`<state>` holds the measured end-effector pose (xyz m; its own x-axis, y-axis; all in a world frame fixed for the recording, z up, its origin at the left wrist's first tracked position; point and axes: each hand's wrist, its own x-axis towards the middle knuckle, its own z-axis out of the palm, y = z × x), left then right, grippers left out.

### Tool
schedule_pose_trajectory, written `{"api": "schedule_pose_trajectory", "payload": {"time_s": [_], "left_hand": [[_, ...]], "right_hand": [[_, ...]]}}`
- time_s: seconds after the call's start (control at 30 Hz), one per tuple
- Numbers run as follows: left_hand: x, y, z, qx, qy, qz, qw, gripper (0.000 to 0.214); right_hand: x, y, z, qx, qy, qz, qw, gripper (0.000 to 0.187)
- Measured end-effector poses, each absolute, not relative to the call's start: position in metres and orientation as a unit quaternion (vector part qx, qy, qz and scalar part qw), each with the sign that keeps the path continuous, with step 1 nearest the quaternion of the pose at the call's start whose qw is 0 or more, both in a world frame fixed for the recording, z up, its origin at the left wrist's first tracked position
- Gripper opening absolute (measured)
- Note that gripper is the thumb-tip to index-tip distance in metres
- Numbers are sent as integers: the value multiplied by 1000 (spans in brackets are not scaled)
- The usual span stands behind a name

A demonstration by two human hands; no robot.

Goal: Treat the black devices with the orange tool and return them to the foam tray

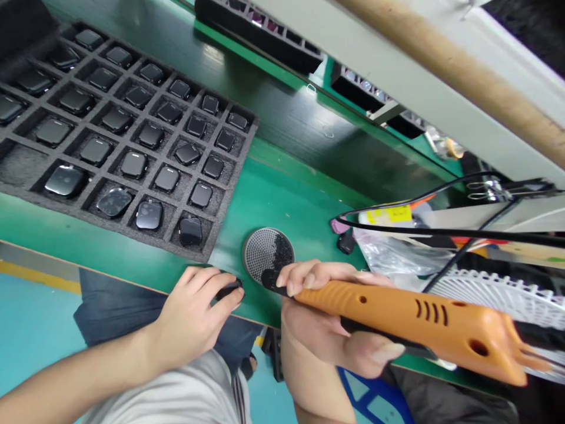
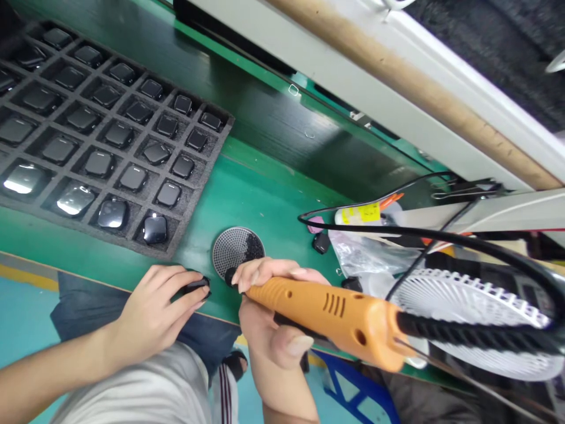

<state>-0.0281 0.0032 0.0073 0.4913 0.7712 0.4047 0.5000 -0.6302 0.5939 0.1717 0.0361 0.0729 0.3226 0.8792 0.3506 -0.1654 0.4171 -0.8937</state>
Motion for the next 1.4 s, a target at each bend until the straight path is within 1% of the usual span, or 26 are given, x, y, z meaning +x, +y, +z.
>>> {"api": "schedule_pose_trajectory", "payload": {"time_s": [0.13, 0.23, 0.57, 0.67, 0.83, 1.13, 1.4], "left_hand": [[-26, 9, 7, 845, 368, 324, 213, 28], [-24, 11, 6, 840, 373, 331, 215, 26], [-24, 12, 6, 837, 374, 342, 206, 24], [-23, 12, 7, 837, 372, 343, 208, 23], [-23, 13, 5, 833, 376, 347, 210, 23], [-20, 14, 7, 832, 377, 348, 209, 23], [-22, 13, 8, 833, 376, 348, 209, 22]], "right_hand": [[170, 23, 94, -431, -438, 388, 687, 46], [165, 17, 101, -421, -467, 393, 671, 46], [148, 21, 93, -423, -473, 392, 666, 61], [146, 22, 93, -423, -468, 392, 670, 61], [147, 19, 92, -424, -491, 396, 650, 62], [144, 21, 88, -406, -521, 387, 643, 47], [145, 21, 86, -417, -501, 406, 641, 50]]}}
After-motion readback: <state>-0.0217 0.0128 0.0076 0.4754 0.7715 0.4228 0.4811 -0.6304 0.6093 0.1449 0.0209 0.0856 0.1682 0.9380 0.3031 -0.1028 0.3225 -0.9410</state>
